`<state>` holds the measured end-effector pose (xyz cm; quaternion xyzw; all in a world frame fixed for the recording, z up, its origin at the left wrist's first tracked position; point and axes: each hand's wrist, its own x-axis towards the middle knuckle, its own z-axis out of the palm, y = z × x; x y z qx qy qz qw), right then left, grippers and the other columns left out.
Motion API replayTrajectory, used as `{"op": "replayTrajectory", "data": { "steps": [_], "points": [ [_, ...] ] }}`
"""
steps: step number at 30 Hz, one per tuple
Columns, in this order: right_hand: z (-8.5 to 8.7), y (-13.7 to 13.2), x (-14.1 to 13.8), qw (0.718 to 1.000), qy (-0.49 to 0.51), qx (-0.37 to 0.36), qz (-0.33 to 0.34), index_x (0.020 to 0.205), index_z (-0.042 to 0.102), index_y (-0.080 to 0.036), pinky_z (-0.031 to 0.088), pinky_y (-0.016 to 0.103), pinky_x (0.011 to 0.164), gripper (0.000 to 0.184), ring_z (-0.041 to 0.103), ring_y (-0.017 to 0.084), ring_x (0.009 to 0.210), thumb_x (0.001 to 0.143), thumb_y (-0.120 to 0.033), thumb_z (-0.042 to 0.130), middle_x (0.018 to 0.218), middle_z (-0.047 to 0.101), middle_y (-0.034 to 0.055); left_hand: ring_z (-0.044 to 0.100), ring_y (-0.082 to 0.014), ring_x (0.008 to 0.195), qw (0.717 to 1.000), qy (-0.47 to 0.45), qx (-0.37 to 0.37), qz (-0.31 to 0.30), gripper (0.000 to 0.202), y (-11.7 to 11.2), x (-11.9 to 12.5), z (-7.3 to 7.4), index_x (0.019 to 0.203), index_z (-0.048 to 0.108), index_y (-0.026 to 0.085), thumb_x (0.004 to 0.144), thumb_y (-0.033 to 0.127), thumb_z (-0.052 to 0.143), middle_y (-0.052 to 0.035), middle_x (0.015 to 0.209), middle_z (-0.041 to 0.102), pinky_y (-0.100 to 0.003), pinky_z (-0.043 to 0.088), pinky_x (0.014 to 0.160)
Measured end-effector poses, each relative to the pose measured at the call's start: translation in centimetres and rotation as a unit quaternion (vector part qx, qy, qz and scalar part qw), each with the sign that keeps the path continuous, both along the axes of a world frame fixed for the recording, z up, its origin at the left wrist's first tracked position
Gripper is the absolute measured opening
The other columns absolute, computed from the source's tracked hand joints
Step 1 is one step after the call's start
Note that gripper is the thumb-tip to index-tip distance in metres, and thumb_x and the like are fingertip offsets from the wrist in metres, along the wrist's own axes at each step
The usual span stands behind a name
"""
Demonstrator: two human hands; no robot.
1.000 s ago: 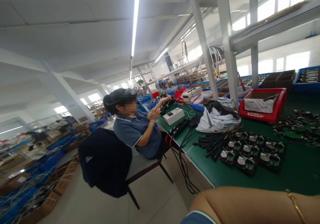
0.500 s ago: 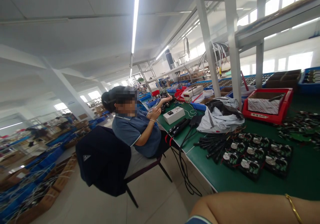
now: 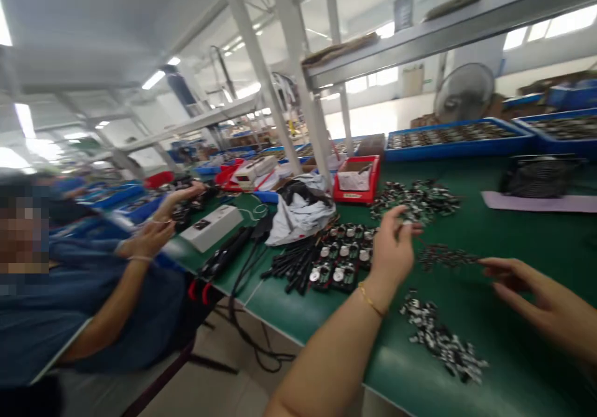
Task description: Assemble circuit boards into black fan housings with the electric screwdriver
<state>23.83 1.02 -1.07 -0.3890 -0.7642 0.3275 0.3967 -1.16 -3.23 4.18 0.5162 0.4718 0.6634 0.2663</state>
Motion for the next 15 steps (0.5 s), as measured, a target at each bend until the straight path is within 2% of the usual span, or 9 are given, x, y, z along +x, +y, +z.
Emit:
{"op": "replayTrajectory", "data": {
  "steps": [2,4,6,9,12,15],
  "points": [
    [1.7,-0.3,-0.5,0.99,-0.131,-0.002,0.053,0.119,0.069,-0.033,0.063,0.052,0.072,0.039,0.071,0.034,0.087,0.09,-0.057,0.059,0.109,0.07,0.0139,0.076,-0.0218,0.092,1.0,-0.01,0.021,0.013,0.033,0.7,-1.1,0.5,0.13,0.053,0.018,0.099,0.029,0.057,-0.004,0.09,0.069,-0.036,0.061,0.088],
    [3.3,-0.2,-2.6,0.958,-0.269,0.034,0.091,0.122,0.067,-0.025,0.062,0.047,0.083,0.034,0.071,0.029,0.092,0.094,-0.039,0.053,0.113,0.068,0.0116,0.075,-0.0209,0.092,0.999,-0.026,0.029,0.022,0.033,0.9,-1.7,0.9,0.13,0.054,0.019,0.1,0.033,0.057,-0.004,0.091,0.068,-0.036,0.061,0.088],
    [4.4,0.0,-5.4,0.945,-0.31,0.051,0.093,0.12,0.068,-0.023,0.059,0.042,0.092,0.028,0.068,0.027,0.101,0.096,-0.027,0.054,0.116,0.066,0.0102,0.075,-0.02,0.091,0.999,-0.038,0.024,0.026,0.034,0.8,-1.9,1.1,0.131,0.054,0.019,0.1,0.035,0.057,-0.0046,0.093,0.07,-0.035,0.062,0.088],
    [4.9,0.2,-9.5,0.928,-0.349,0.088,0.092,0.123,0.069,-0.019,0.051,0.041,0.102,0.028,0.063,0.028,0.112,0.097,-0.018,0.059,0.118,0.063,0.0121,0.075,-0.0197,0.091,0.998,-0.051,0.015,0.025,0.036,0.6,-1.7,1.1,0.13,0.055,0.019,0.1,0.036,0.059,-0.005,0.094,0.07,-0.035,0.062,0.087],
    [4.6,0.7,-12.6,0.912,-0.384,0.121,0.086,0.119,0.071,-0.013,0.048,0.042,0.102,0.025,0.06,0.03,0.112,0.095,-0.014,0.065,0.115,0.062,0.0155,0.075,-0.0196,0.089,0.998,-0.061,0.014,0.022,0.036,0.9,-1.7,0.8,0.13,0.054,0.017,0.098,0.035,0.06,-0.004,0.089,0.071,-0.035,0.062,0.086],
    [4.3,1.0,-14.1,0.898,-0.407,0.145,0.087,0.104,0.074,-0.013,0.048,0.042,0.099,0.011,0.06,0.028,0.108,0.098,-0.014,0.064,0.109,0.064,0.0129,0.075,-0.0196,0.084,0.998,-0.064,0.014,0.015,0.037,1.2,-2.0,0.6,0.128,0.055,0.017,0.097,0.035,0.062,-0.004,0.087,0.072,-0.035,0.061,0.084]
  ]
}}
